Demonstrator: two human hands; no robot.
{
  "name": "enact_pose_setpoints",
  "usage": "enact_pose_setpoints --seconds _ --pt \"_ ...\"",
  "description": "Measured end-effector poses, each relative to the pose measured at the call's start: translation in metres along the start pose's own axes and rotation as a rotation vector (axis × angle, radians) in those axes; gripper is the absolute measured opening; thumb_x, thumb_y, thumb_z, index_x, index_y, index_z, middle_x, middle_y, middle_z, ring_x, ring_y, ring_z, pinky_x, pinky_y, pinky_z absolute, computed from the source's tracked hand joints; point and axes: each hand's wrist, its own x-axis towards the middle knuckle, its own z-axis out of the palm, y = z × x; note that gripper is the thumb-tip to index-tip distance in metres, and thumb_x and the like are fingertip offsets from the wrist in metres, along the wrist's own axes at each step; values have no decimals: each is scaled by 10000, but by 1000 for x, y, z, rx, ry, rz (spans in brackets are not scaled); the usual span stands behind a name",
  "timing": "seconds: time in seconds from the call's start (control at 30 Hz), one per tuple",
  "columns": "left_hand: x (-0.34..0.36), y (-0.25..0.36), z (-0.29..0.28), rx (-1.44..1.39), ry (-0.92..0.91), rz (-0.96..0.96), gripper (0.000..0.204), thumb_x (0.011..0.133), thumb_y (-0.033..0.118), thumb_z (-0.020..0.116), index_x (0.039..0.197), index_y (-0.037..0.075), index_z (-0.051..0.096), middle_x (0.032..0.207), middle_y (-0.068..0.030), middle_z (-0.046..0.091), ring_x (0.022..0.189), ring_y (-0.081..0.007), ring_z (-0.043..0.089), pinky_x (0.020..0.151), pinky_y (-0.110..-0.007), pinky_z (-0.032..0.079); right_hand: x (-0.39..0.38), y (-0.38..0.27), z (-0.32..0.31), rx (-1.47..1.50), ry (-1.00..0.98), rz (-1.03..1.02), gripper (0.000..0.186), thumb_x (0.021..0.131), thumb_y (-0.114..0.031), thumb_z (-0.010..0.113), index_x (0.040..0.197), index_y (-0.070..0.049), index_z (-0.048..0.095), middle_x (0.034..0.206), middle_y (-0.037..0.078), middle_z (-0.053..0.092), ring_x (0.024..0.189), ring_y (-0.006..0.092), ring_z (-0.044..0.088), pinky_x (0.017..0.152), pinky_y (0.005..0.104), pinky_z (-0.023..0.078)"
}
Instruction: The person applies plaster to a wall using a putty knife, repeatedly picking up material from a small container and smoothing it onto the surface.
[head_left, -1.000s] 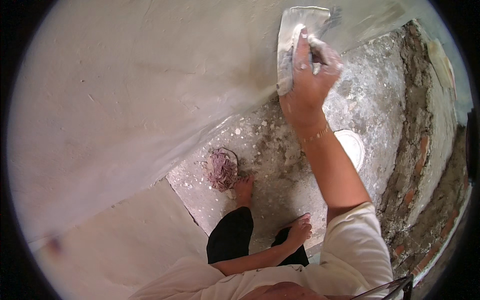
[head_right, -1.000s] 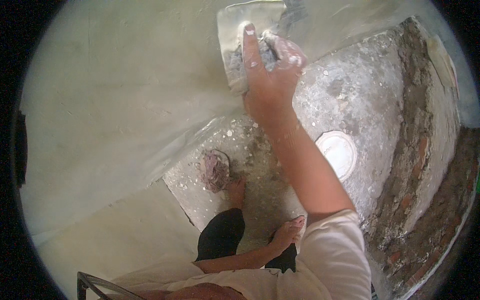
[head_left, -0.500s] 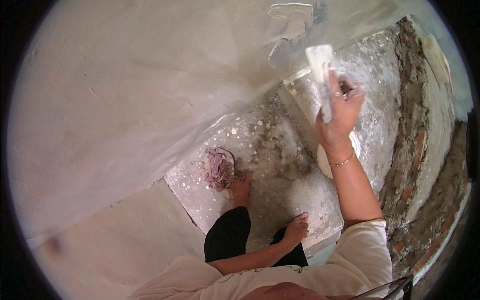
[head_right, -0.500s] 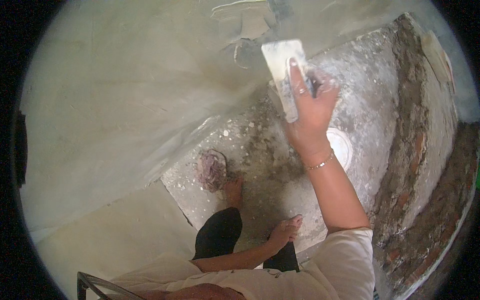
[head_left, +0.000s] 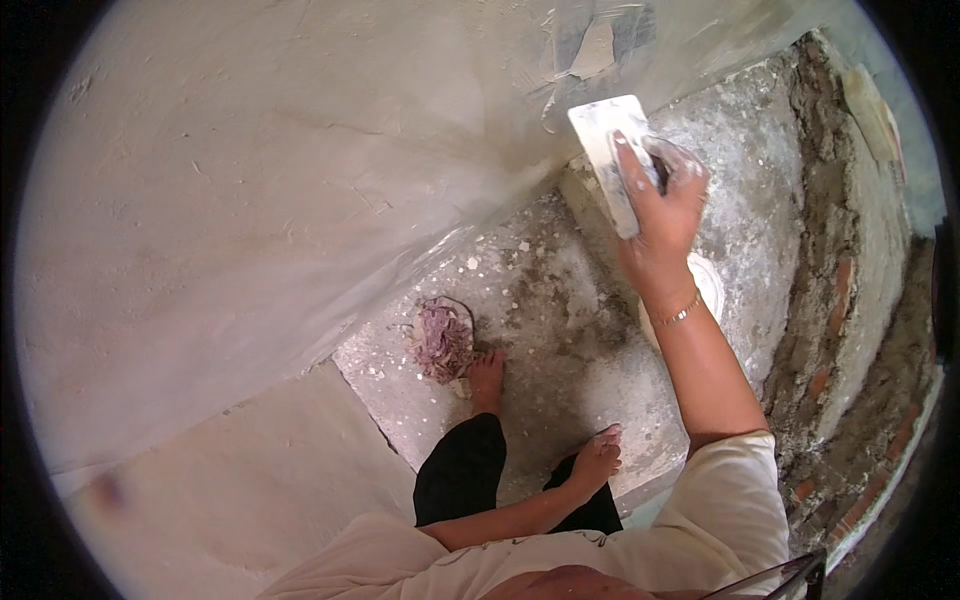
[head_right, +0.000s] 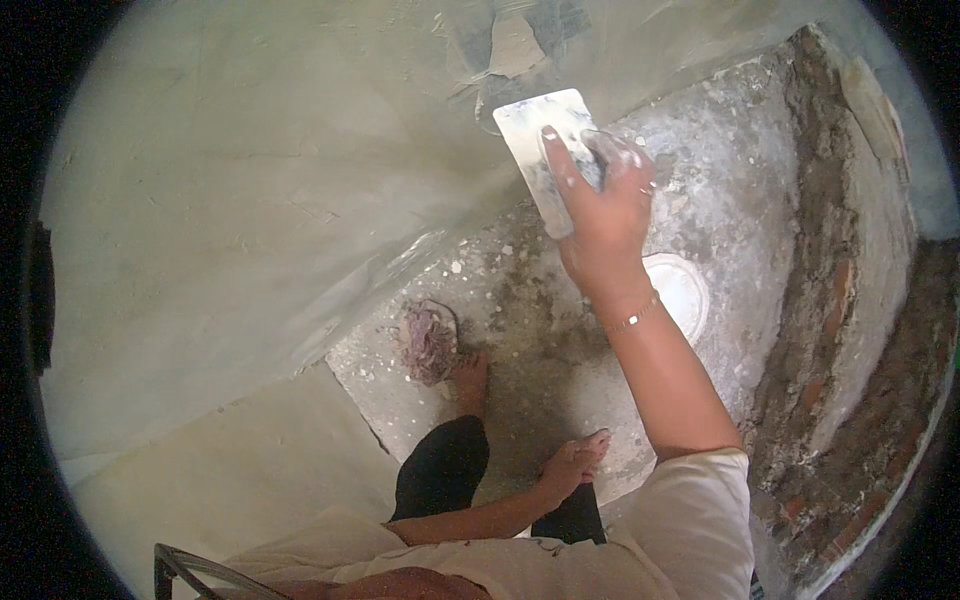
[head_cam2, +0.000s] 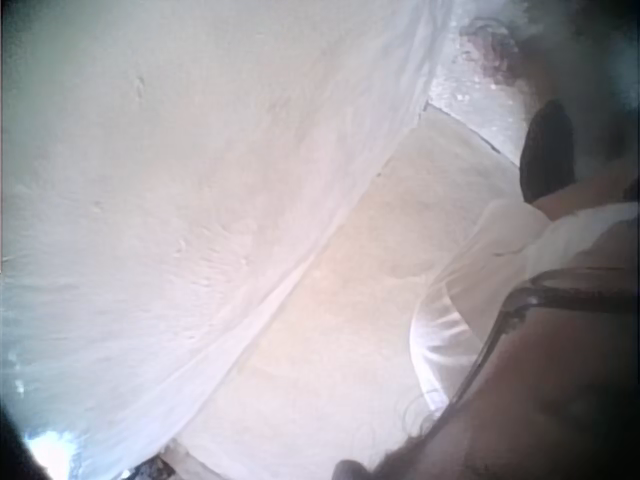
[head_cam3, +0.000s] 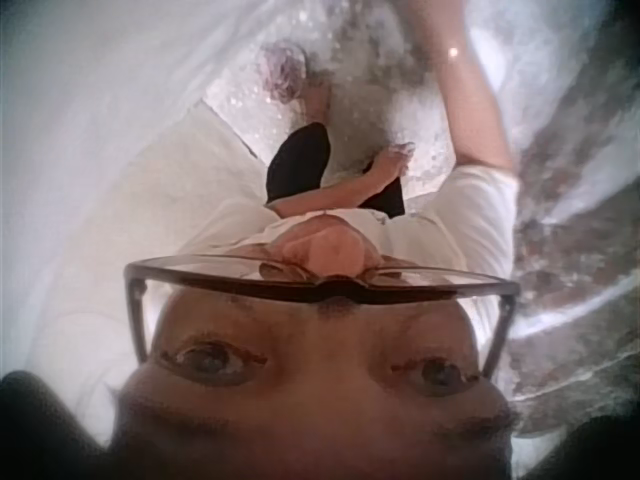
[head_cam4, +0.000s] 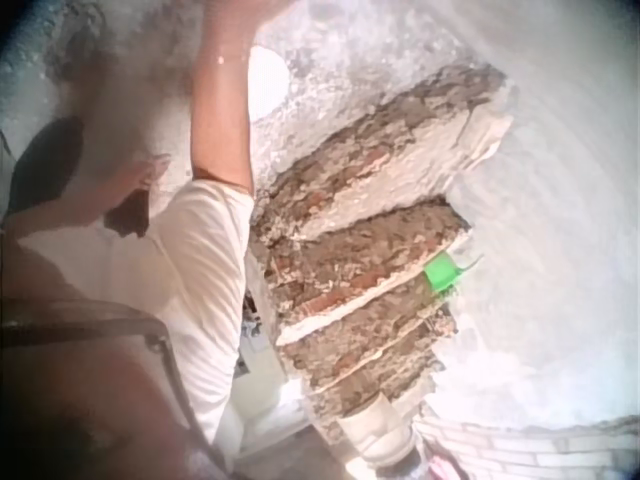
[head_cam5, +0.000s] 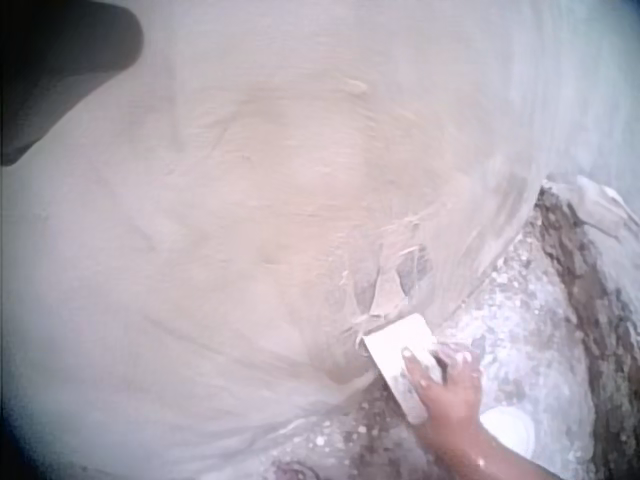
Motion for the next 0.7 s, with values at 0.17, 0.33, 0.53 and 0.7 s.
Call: enact_pose_setpoints --seconds 0.17,0.33,0.53,0.7 --pt "7 -14 0 -42 -26 -6 528 874 336 469 1350 123 385 1271 -17 508 754 -33 444 686 -209 397 54 -17 -8 94 276 -33 407 729 4 641 1128 -77 619 1017 133 518 952 260 467 801 314 413" --pt "1 0 6 -12 -4 -51 564 857 352 492 1347 93 383 1231 -33 525 705 -25 415 652 -188 387 49 -30 30 59 217 -179 481 693 -25 661 1161 -116 597 1045 113 523 954 249 482 831 312 398" --pt "4 1 6 -69 -41 -15 609 842 380 514 1343 62 377 1172 -22 544 674 -37 397 629 -176 383 -33 1 31 171 -81 131 475 723 -116 629 1192 -153 560 1036 158 525 990 298 461 842 395 385" --pt "3 -3 1 -112 -31 16 585 850 360 517 1332 54 390 1164 -20 541 680 -37 411 622 -185 389 21 -15 13 30 258 54 430 763 9 615 1182 11 517 968 106 507 816 185 515 716 306 439"
